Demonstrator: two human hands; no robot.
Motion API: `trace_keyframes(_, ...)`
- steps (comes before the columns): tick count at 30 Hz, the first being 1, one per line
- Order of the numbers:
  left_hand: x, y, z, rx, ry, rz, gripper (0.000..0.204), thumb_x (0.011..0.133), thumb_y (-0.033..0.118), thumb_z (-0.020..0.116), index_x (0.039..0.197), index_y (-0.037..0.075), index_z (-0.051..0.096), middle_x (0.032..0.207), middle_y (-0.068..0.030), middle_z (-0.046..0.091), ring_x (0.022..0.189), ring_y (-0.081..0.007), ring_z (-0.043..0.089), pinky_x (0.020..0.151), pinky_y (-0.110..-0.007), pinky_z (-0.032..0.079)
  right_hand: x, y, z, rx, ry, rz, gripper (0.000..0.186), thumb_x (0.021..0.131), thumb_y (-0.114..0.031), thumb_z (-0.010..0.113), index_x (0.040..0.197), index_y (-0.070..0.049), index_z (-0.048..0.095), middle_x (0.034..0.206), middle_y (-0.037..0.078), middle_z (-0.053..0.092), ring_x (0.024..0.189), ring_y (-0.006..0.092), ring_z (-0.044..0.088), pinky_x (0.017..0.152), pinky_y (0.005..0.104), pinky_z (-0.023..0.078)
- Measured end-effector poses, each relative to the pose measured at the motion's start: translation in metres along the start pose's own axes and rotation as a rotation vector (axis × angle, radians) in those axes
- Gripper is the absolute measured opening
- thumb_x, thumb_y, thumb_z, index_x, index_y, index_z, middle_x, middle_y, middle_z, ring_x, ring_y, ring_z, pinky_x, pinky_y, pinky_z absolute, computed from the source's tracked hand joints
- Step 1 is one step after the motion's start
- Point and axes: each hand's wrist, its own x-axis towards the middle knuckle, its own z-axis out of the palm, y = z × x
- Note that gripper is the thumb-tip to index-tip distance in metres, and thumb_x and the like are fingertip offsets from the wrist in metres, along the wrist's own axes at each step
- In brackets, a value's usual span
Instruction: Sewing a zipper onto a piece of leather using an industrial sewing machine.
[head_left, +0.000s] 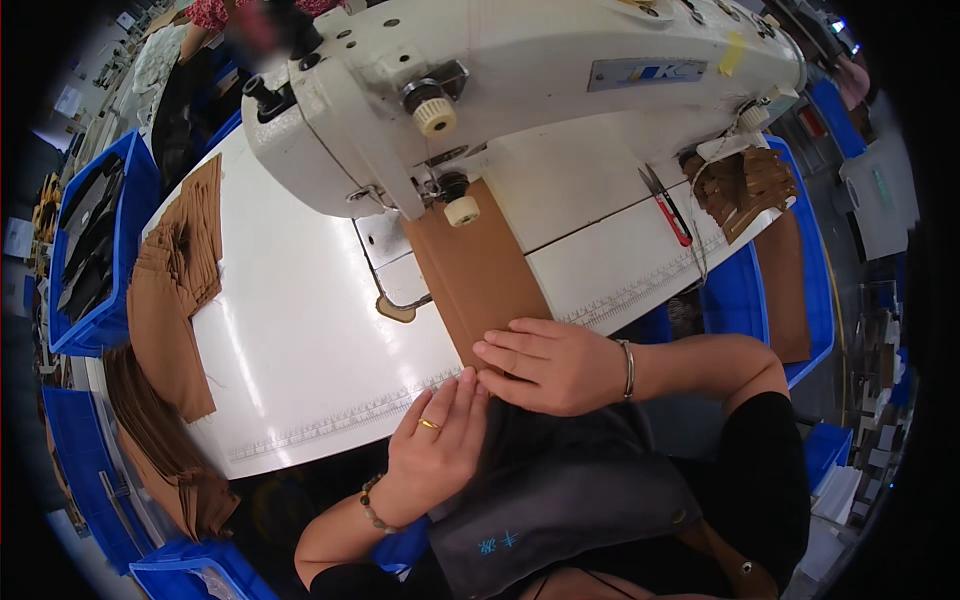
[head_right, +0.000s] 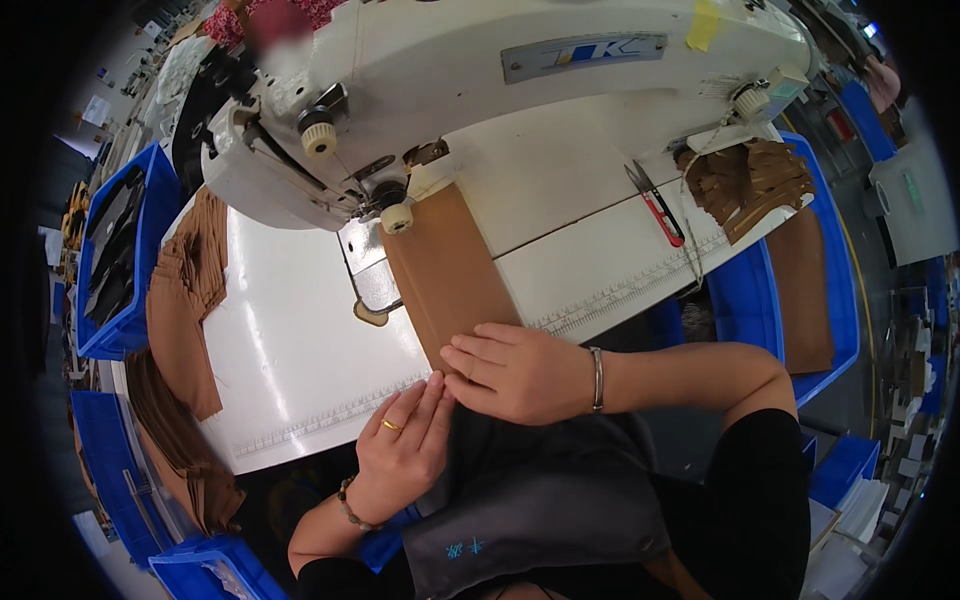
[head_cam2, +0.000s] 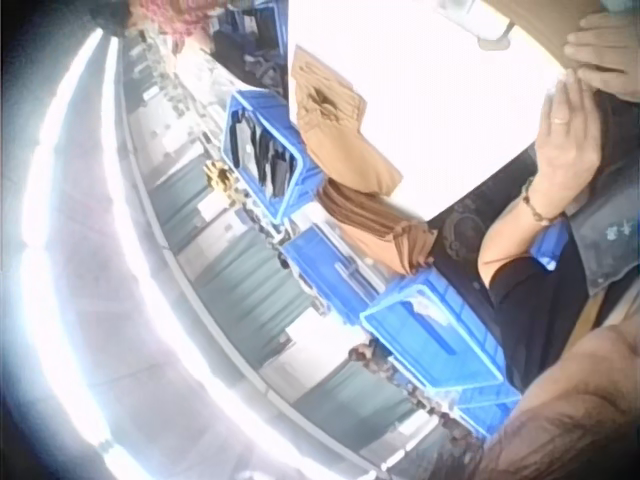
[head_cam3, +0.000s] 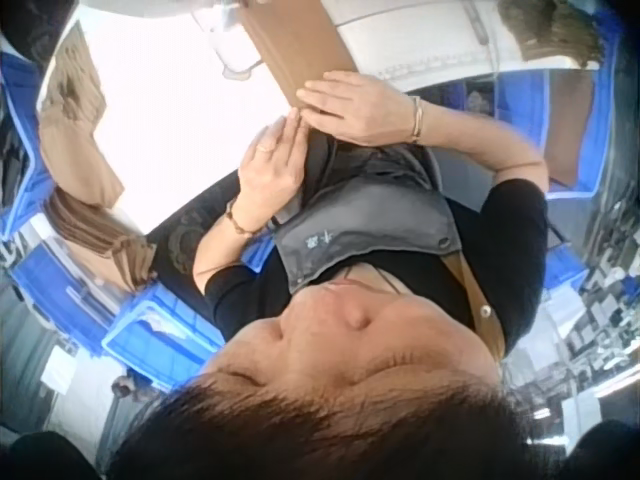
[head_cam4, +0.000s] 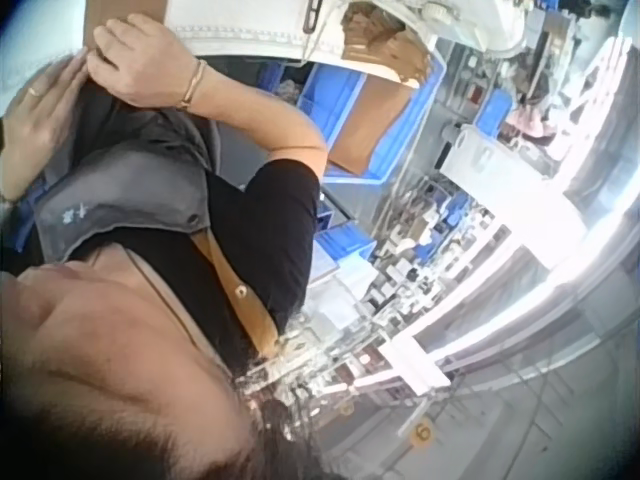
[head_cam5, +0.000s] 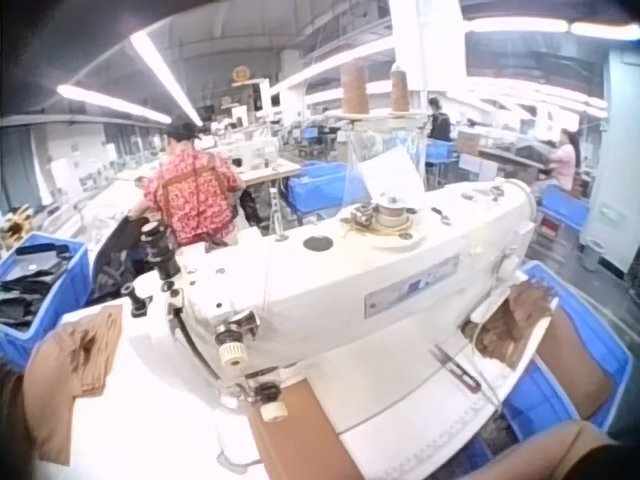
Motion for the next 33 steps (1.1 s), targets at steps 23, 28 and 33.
trace_keyframes(23,0.064,-0.082,0.023,0.012,-0.113,-0.224,0.071,0.082,0.044,0.077,0.135,0.000,0.059,0.147,-0.0081,0.057,0.131,-0.0346,0.052,0.107,-0.047,0.040,-0.059,0.021,-0.075,-0.438,0.207,0.390,0.020,0.080,-0.019,0.072,0.096,-0.008,0.071,0.089,0.006,0.070,0.071,0.0223,0.066,0.059,0.0344,0.054)
trace_keyframes(28,0.070,-0.079,0.020,-0.016,-0.124,-0.250,0.070,0.083,0.043,0.076,0.137,0.001,0.060,0.146,-0.0092,0.058,0.131,-0.0346,0.052,0.107,-0.047,0.041,-0.167,0.122,-0.183,-0.957,-0.030,1.091,0.016,0.085,-0.014,0.065,0.099,-0.012,0.073,0.097,0.002,0.071,0.084,0.0272,0.069,0.070,0.0407,0.056)
trace_keyframes(33,0.066,-0.080,0.023,0.010,-0.117,-0.250,0.071,0.082,0.043,0.076,0.137,0.001,0.060,0.146,-0.0088,0.058,0.130,-0.0341,0.053,0.108,-0.047,0.040,-0.223,0.185,-0.202,-0.852,0.007,0.969,0.020,0.088,-0.012,0.062,0.105,-0.009,0.072,0.113,0.004,0.069,0.100,0.0278,0.068,0.081,0.0417,0.056)
